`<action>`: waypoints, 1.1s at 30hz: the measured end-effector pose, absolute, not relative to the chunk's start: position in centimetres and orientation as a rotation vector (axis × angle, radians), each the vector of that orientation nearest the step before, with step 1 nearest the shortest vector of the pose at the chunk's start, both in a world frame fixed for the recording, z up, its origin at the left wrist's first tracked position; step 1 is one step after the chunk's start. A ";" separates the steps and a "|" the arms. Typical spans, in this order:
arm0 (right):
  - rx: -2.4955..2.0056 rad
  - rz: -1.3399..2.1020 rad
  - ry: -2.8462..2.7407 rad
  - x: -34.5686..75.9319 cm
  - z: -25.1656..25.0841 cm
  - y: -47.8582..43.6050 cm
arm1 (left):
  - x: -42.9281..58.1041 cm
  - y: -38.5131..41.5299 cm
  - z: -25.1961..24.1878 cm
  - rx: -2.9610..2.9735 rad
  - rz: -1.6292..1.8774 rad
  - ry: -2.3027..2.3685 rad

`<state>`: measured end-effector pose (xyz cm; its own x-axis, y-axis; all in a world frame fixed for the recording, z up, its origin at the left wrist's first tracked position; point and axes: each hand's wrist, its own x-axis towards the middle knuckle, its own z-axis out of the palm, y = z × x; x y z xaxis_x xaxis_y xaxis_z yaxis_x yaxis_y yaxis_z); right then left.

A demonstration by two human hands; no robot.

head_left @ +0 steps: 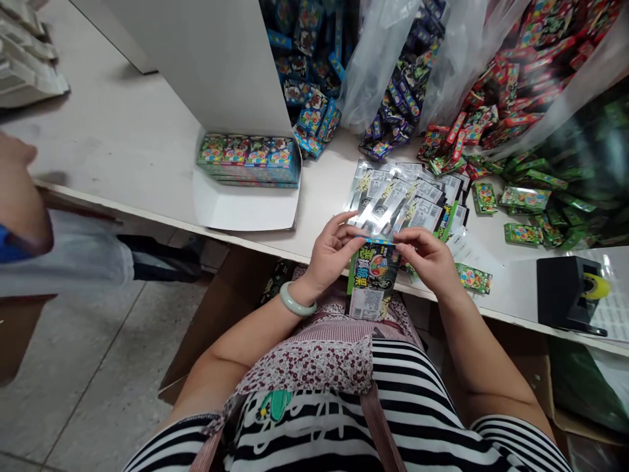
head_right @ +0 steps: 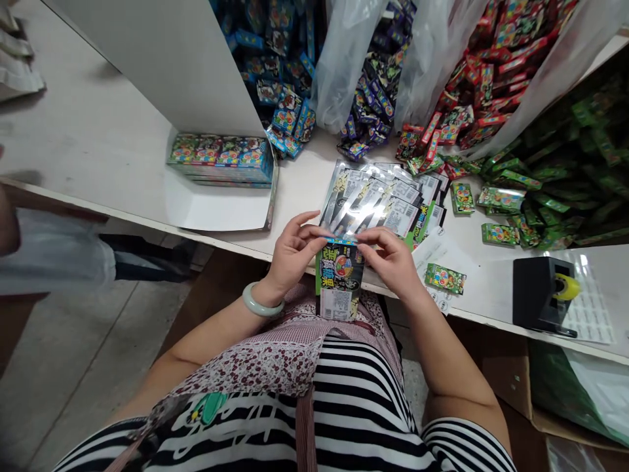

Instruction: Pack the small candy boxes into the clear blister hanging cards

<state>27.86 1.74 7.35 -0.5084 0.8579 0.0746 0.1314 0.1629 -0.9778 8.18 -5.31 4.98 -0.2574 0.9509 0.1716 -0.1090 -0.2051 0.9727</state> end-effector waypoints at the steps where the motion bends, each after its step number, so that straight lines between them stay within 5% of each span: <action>1: -0.924 1.356 -1.821 27.7 7.5 1.7 | 8.0 -5.3 4.9 1.111 1.585 1.183; 15: -1.043 1.550 -1.865 25.9 10.3 3.2 | 7.3 -4.2 8.2 1.245 1.390 1.237; 33: -0.982 1.318 -2.004 27.2 10.8 1.8 | 6.4 -4.0 8.4 1.375 1.223 1.181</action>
<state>27.20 1.79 10.78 -0.5865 0.8086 0.0474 0.2768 0.2551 -0.9264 6.42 -3.95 8.41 0.0461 0.9924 0.1142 0.0790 -0.1176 0.9899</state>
